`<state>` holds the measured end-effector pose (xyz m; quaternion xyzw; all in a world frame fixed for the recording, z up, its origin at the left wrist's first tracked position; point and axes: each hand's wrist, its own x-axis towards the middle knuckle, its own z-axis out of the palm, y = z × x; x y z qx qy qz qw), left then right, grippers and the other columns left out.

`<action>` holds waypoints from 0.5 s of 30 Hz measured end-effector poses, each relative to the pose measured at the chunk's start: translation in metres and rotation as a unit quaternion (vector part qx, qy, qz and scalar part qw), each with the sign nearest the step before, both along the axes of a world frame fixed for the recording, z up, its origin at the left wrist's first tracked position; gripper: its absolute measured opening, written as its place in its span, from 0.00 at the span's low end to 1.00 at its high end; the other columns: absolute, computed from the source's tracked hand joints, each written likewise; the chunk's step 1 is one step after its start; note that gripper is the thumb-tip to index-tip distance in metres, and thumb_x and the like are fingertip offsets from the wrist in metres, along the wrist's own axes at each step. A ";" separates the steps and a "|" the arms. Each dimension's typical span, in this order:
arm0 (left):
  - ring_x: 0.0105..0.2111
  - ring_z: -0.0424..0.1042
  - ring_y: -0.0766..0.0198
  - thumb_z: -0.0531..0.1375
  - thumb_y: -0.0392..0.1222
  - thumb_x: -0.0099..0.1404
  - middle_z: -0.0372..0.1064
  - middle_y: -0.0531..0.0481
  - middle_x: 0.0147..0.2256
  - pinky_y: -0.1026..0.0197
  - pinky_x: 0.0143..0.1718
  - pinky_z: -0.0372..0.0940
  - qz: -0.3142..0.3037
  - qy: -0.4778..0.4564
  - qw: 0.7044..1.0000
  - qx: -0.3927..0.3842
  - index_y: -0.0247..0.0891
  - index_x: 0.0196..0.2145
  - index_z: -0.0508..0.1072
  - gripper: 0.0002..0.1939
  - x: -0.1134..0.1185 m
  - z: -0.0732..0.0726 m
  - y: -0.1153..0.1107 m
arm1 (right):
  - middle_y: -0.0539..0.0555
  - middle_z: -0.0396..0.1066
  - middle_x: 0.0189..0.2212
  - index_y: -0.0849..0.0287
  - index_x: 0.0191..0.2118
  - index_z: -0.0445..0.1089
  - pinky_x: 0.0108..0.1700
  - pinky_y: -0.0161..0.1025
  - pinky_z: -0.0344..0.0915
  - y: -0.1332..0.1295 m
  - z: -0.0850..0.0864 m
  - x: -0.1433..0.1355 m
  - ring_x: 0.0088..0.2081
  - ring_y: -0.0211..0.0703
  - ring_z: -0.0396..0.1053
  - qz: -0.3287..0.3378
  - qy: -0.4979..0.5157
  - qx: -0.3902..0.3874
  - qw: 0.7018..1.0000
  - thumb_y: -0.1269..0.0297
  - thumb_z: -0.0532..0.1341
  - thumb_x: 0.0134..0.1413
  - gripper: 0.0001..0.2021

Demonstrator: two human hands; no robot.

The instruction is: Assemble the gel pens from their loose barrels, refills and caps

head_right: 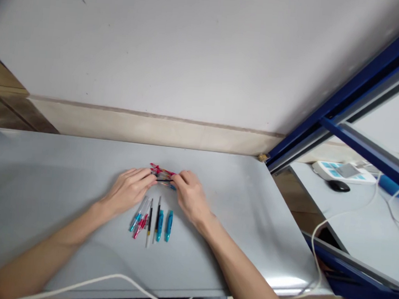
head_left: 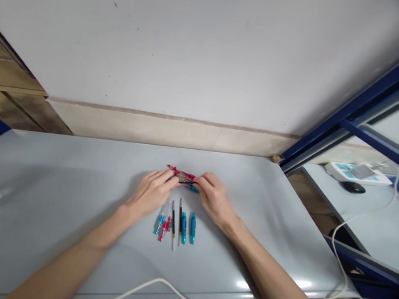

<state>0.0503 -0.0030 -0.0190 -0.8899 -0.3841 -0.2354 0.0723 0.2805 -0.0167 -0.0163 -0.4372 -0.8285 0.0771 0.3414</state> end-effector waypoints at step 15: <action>0.24 0.58 0.68 0.50 0.53 0.73 0.59 0.56 0.22 0.65 0.27 0.54 -0.049 -0.287 0.863 -0.412 0.38 0.25 0.59 0.22 -0.008 0.008 0.008 | 0.54 0.72 0.32 0.58 0.40 0.74 0.37 0.39 0.65 -0.026 0.003 -0.023 0.33 0.43 0.69 0.156 -0.034 -0.077 0.984 0.65 0.52 0.72 0.14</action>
